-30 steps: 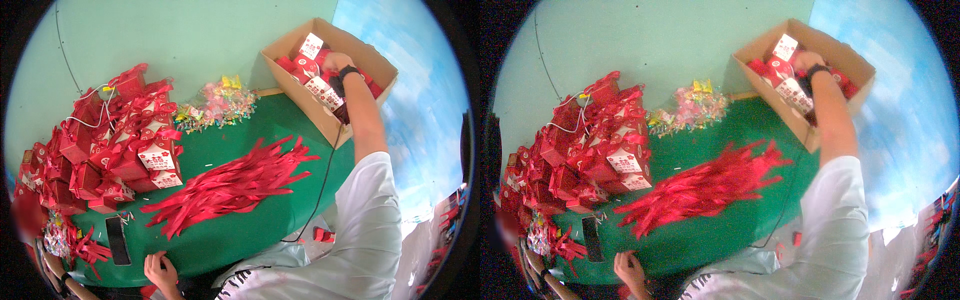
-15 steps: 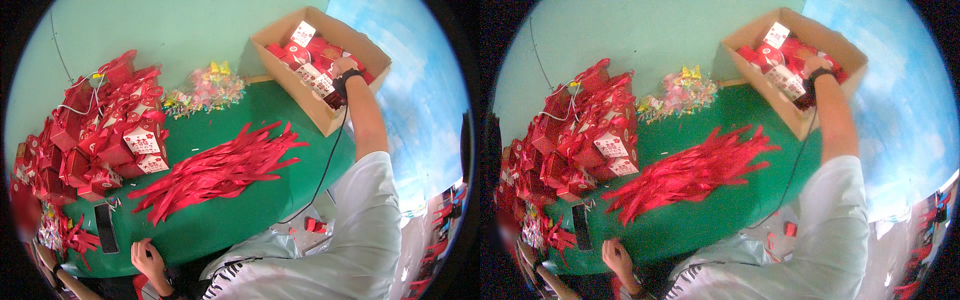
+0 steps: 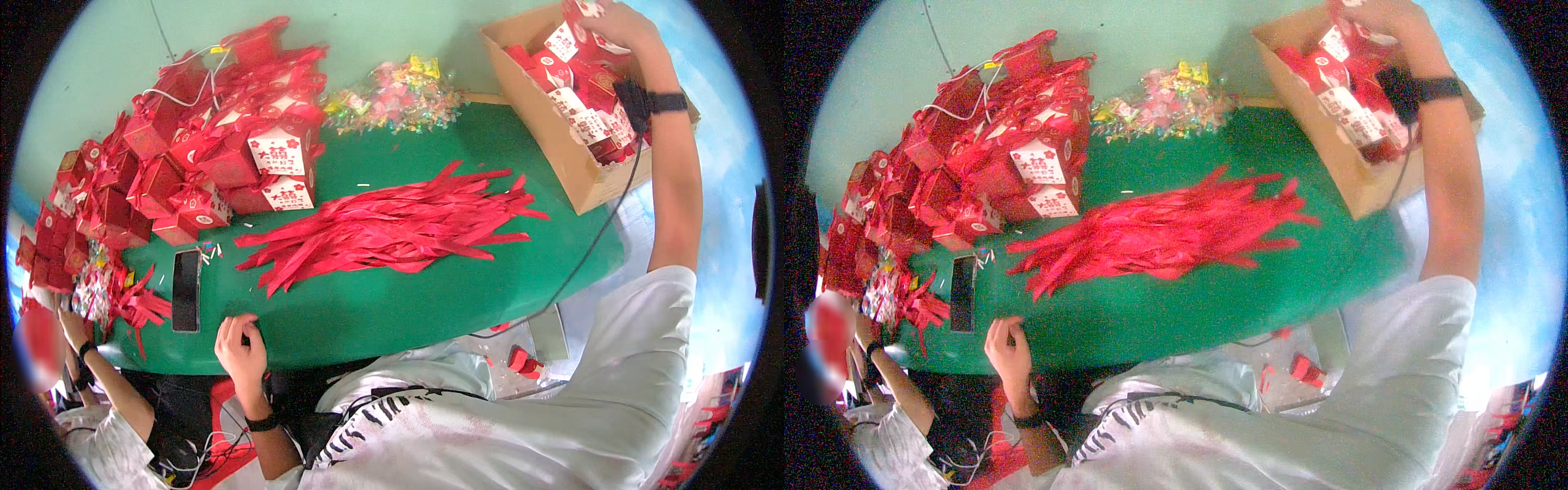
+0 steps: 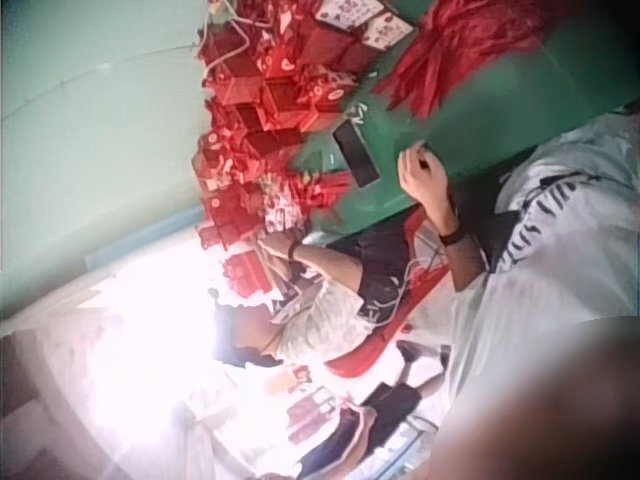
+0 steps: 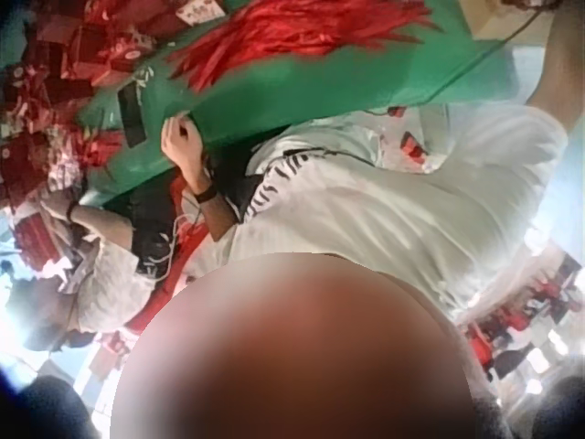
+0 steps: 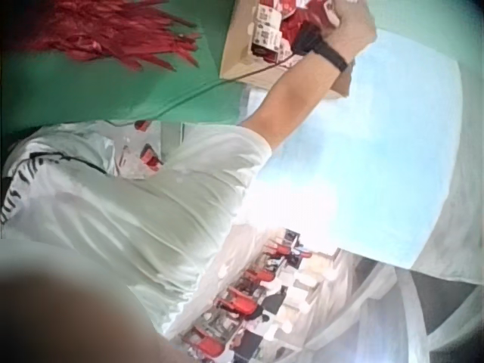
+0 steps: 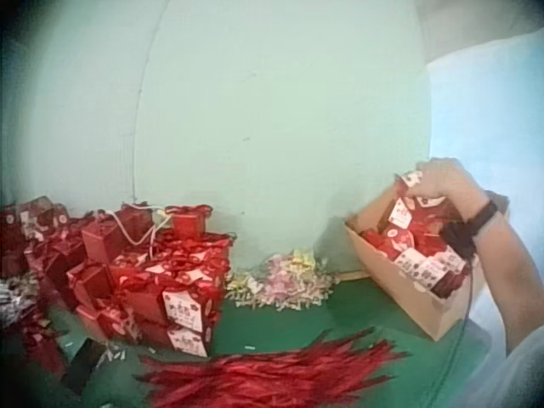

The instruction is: The person assembles small red gift boxes by filling them with wrapped candies, closing the lids, and tying red ribbons around them. Completed boxes are placed into a cardboard box on the right side of the table.

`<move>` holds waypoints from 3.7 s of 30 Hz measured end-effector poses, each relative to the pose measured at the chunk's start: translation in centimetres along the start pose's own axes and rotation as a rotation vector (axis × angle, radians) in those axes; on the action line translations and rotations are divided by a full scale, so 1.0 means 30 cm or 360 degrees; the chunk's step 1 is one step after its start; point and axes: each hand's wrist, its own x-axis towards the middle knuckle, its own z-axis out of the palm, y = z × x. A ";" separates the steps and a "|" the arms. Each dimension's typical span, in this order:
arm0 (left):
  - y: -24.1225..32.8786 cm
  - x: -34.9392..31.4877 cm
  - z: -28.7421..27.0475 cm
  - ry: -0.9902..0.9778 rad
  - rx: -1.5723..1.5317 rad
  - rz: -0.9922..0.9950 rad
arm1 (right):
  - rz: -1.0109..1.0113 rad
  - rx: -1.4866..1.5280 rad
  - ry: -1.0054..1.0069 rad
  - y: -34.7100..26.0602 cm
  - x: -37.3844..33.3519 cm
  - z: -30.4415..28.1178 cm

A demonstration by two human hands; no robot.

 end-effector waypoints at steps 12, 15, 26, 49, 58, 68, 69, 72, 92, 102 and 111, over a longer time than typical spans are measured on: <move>0.366 0.148 -0.115 -0.0245 -0.0639 0.0117 | -0.1427 0.2186 -0.0206 -1.014 -0.969 -0.144; 0.479 0.207 -0.106 -0.0291 -0.0558 0.0467 | -0.1489 0.2303 -0.0160 -1.159 -1.046 -0.045; 0.411 0.201 0.016 -0.0309 -0.0413 0.0249 | -0.1585 0.2413 -0.0383 -1.246 -1.080 0.024; 0.365 0.203 0.020 -0.0700 -0.0190 0.0482 | -0.1418 0.3066 -0.0556 -1.316 -1.101 0.131; 0.306 0.207 0.100 -0.0665 -0.0565 0.0369 | -0.1333 0.2805 -0.0269 -1.292 -1.090 0.083; 0.253 0.161 0.180 -0.0449 -0.0761 0.0399 | -0.0148 0.1487 -0.0723 -1.191 -0.409 0.448; 0.258 0.166 0.187 -0.0436 -0.0808 0.0384 | -0.0157 0.1431 -0.0565 -1.189 -0.379 0.583; 0.231 0.150 0.200 -0.0483 -0.0825 0.0397 | -0.0088 0.1434 -0.0428 -1.248 -0.378 0.711; 0.230 0.147 0.212 -0.0381 -0.0835 0.0409 | 0.0031 0.1845 -0.0093 -1.119 -0.404 0.718; 0.223 0.110 0.208 -0.0436 -0.1021 0.0177 | -0.1071 0.2639 -0.0360 -1.129 -0.637 -0.038; 0.220 0.114 0.222 -0.0472 -0.1168 0.0081 | -0.1902 0.2659 -0.0102 -1.263 -0.787 -0.138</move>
